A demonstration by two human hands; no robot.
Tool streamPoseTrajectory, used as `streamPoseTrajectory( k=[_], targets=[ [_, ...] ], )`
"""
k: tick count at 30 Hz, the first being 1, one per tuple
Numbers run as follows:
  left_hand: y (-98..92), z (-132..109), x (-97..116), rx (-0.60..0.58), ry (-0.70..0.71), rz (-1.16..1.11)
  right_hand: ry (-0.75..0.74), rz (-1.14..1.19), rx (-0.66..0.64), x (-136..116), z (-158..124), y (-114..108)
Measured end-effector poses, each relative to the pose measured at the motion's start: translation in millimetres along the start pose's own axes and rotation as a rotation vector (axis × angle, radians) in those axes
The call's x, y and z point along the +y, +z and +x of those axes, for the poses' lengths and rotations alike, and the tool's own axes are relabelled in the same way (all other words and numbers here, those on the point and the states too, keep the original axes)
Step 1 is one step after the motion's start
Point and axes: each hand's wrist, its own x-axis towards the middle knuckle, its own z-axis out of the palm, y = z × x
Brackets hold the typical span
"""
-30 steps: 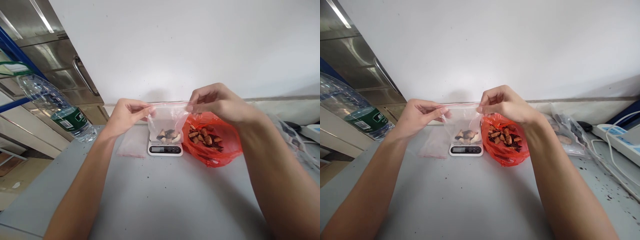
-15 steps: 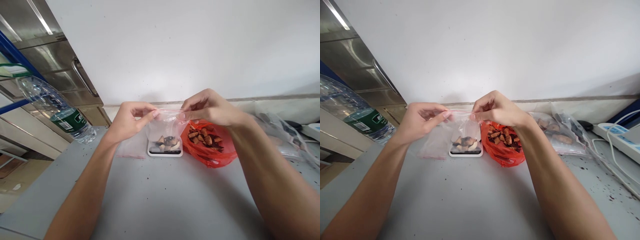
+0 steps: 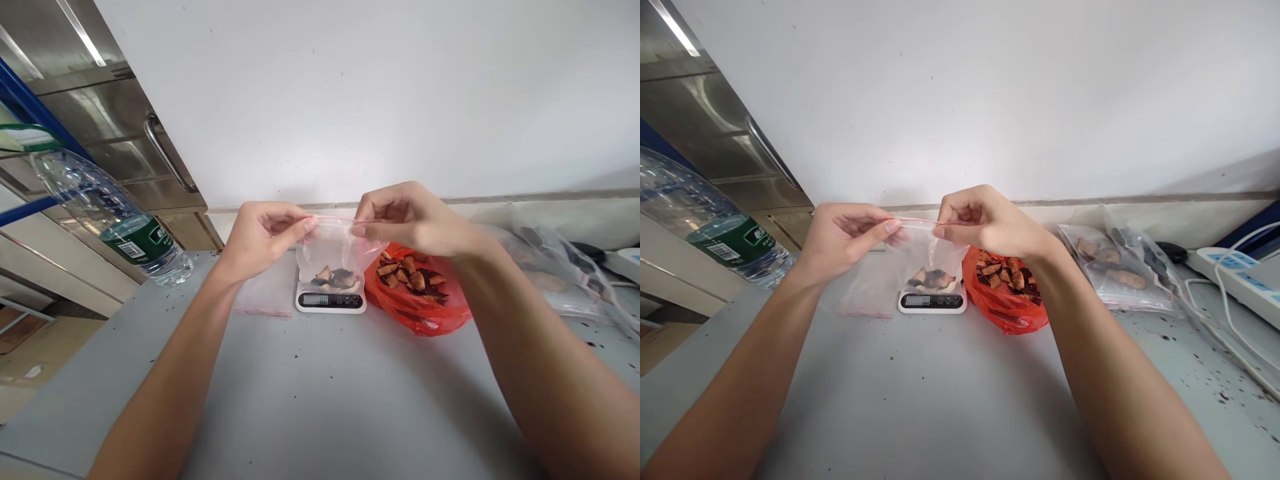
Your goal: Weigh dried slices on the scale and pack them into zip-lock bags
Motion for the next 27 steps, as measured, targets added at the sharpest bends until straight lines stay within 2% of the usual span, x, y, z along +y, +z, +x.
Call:
streamPoseTrajectory(
  k=[3, 9, 15, 21, 27],
  targets=[
    [3.3, -0.4, 1.4, -0.020, -0.011, 0.010, 0.026, -0.032, -0.054, -2.7, 1.0, 3.7],
    [7.9, -1.2, 8.4, -0.033, -0.007, 0.086, -0.108, -0.103, -0.033, 0.0, 4.1, 7.5],
    [3.8, -0.4, 7.8, -0.035, 0.025, 0.097, -0.021, -0.107, -0.042, 0.6, 4.3, 10.1],
    [5.5, -1.7, 11.6, -0.082, -0.005, 0.091, -0.144, -0.186, -0.037, 4.0, 8.6, 14.3],
    [-2.0, -0.3, 7.7, -0.016, -0.037, 0.129, -0.057, -0.156, -0.012, 8.9, 5.9, 2.3]
  ],
)
